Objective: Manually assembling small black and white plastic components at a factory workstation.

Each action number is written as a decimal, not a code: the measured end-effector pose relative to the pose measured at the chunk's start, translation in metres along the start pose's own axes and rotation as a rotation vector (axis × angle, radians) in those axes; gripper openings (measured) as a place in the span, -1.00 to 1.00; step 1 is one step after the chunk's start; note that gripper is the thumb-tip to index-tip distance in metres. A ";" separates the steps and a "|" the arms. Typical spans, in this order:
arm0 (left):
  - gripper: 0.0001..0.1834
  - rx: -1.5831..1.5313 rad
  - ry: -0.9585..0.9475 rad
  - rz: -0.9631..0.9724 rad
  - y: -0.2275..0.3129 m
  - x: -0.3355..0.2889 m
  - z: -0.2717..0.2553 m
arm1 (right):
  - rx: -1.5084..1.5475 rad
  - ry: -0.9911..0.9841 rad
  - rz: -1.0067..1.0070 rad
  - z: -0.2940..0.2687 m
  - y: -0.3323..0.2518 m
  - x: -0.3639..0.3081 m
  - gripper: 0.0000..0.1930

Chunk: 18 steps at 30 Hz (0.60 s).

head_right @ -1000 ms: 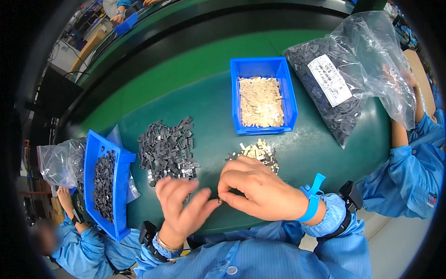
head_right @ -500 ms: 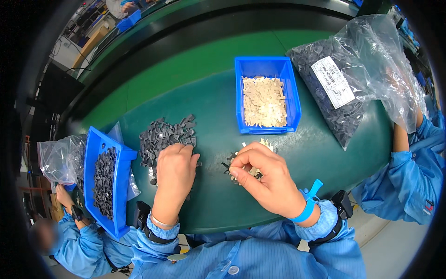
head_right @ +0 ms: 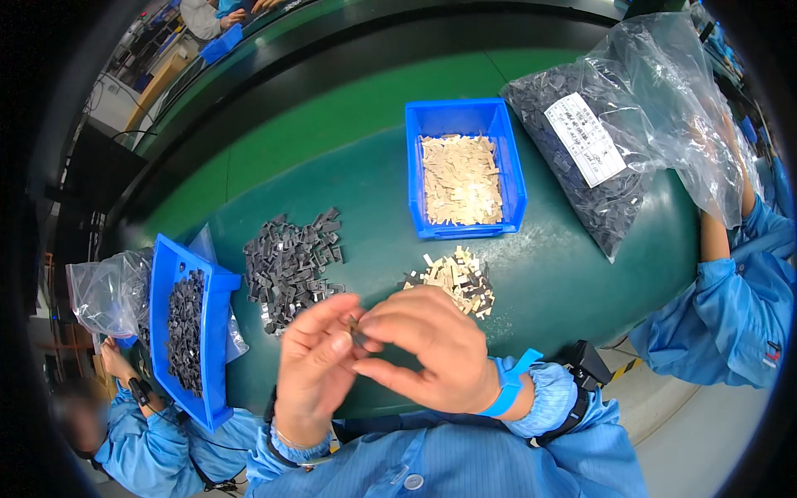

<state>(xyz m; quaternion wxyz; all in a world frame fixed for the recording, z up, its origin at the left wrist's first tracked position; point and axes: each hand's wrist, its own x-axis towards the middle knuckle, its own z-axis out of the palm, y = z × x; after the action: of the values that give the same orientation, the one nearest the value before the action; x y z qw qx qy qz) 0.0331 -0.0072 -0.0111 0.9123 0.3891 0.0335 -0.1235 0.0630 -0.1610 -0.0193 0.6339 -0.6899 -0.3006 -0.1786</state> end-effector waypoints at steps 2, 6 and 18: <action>-0.62 -0.200 -0.001 -0.087 -0.014 -0.006 0.002 | -0.040 -0.008 -0.042 0.001 0.001 -0.003 -0.62; -0.65 -0.357 0.007 -0.157 -0.016 -0.012 0.006 | -0.093 -0.095 -0.089 -0.008 0.003 -0.004 -0.59; -0.73 0.017 0.064 -0.152 -0.011 -0.019 -0.002 | 0.008 -0.130 -0.030 -0.013 -0.001 -0.010 -0.74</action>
<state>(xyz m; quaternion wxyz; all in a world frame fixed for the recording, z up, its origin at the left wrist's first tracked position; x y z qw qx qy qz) 0.0117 -0.0092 -0.0167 0.8953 0.3971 0.0911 -0.1800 0.0563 -0.1755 -0.0231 0.6129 -0.6929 -0.3523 -0.1420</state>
